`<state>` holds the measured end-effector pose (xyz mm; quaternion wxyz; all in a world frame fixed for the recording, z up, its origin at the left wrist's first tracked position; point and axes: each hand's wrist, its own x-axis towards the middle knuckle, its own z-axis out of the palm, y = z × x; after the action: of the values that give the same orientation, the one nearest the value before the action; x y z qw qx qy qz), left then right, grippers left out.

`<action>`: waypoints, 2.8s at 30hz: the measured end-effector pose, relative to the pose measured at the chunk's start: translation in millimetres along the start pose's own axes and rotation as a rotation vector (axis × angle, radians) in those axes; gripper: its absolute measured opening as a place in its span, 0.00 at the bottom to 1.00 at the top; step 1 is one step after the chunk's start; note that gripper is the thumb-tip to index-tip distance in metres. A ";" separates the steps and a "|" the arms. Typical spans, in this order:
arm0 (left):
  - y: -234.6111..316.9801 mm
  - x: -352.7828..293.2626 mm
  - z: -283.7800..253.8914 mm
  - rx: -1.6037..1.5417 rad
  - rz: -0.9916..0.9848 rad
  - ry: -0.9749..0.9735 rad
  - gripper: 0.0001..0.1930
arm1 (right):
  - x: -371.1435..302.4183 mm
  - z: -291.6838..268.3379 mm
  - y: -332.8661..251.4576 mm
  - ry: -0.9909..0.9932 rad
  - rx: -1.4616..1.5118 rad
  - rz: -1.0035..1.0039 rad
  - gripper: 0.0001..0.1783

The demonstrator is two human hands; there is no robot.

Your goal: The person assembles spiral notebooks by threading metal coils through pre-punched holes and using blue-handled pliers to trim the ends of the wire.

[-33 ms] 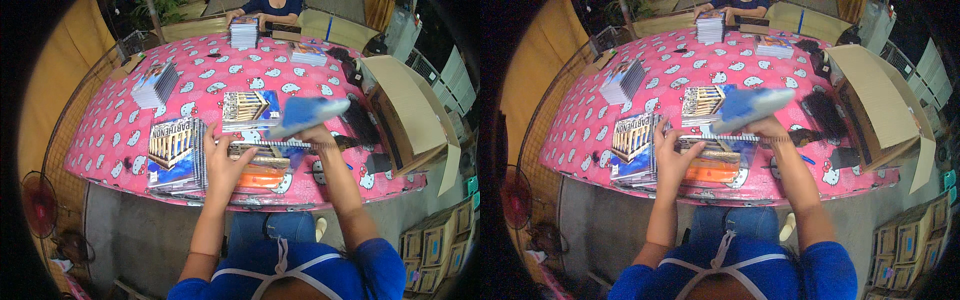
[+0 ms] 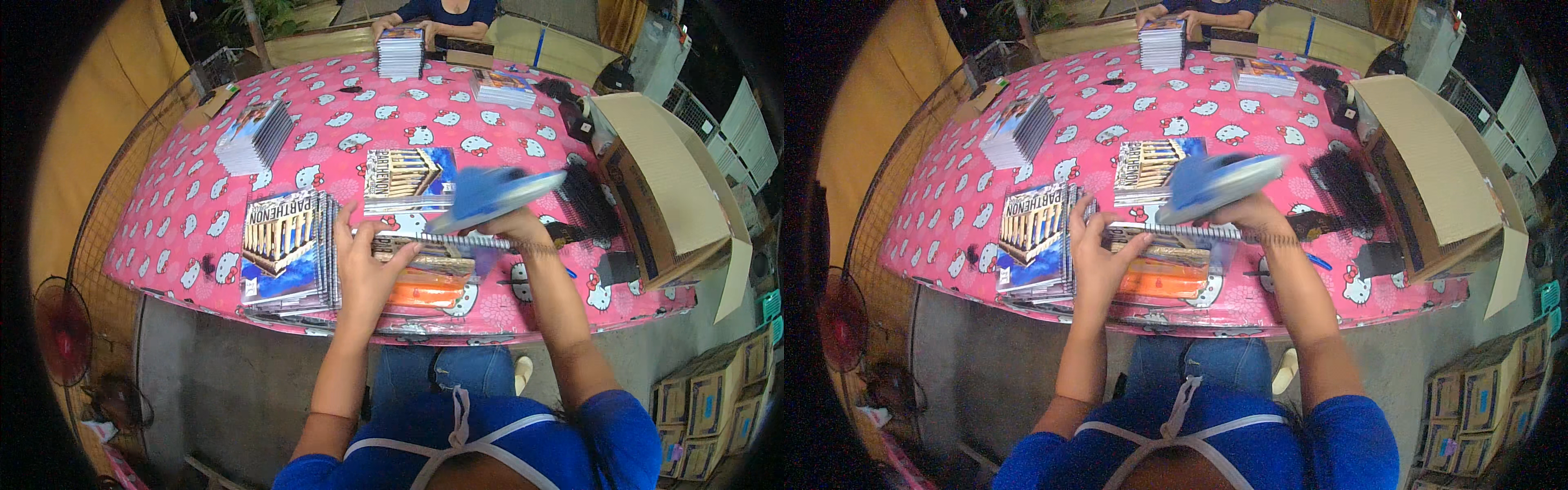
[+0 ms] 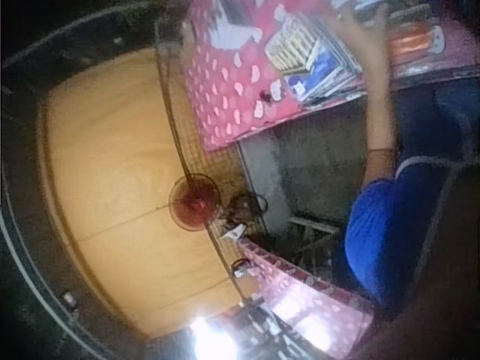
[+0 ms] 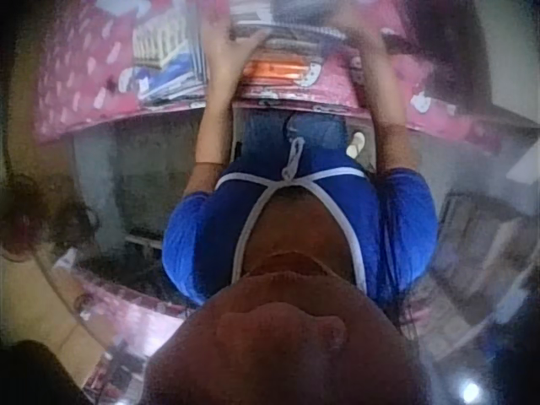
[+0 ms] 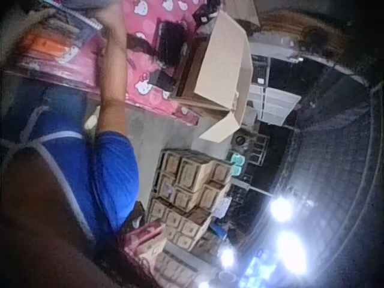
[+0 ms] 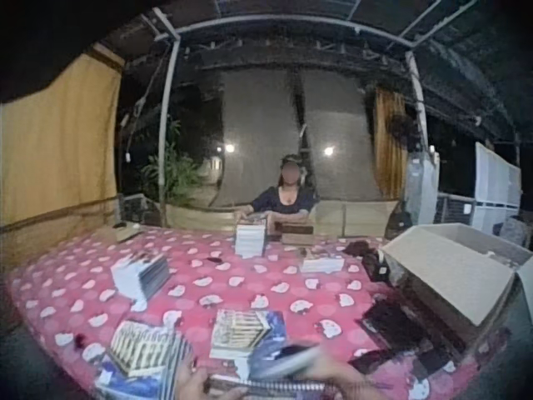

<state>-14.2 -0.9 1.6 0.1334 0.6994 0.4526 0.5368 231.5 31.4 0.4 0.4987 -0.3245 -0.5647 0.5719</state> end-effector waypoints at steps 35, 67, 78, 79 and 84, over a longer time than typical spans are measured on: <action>68.8 21.4 -75.5 -0.298 0.306 0.638 0.13 | -146.0 -38.2 35.8 0.547 -1.489 0.073 0.34; 44.3 -53.9 0.8 -0.177 0.242 -0.052 0.13 | -135.6 88.6 -28.8 0.189 -1.073 -0.248 0.24; 26.9 -34.3 -16.6 -0.069 0.331 0.095 0.10 | -132.7 72.3 4.6 0.124 -0.051 0.230 0.20; 22.5 -26.2 -22.8 -0.040 0.250 0.244 0.10 | -134.5 62.1 4.1 0.257 -0.350 0.111 0.21; -63.9 0.4 -101.6 -0.576 -0.115 0.976 0.08 | -165.3 -21.7 43.0 0.520 -1.313 0.068 0.24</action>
<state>-134.1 4.4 -1.7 0.1231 0.2802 0.3347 0.8913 291.2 -110.7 -76.4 0.3005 -0.7020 -0.6449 0.0322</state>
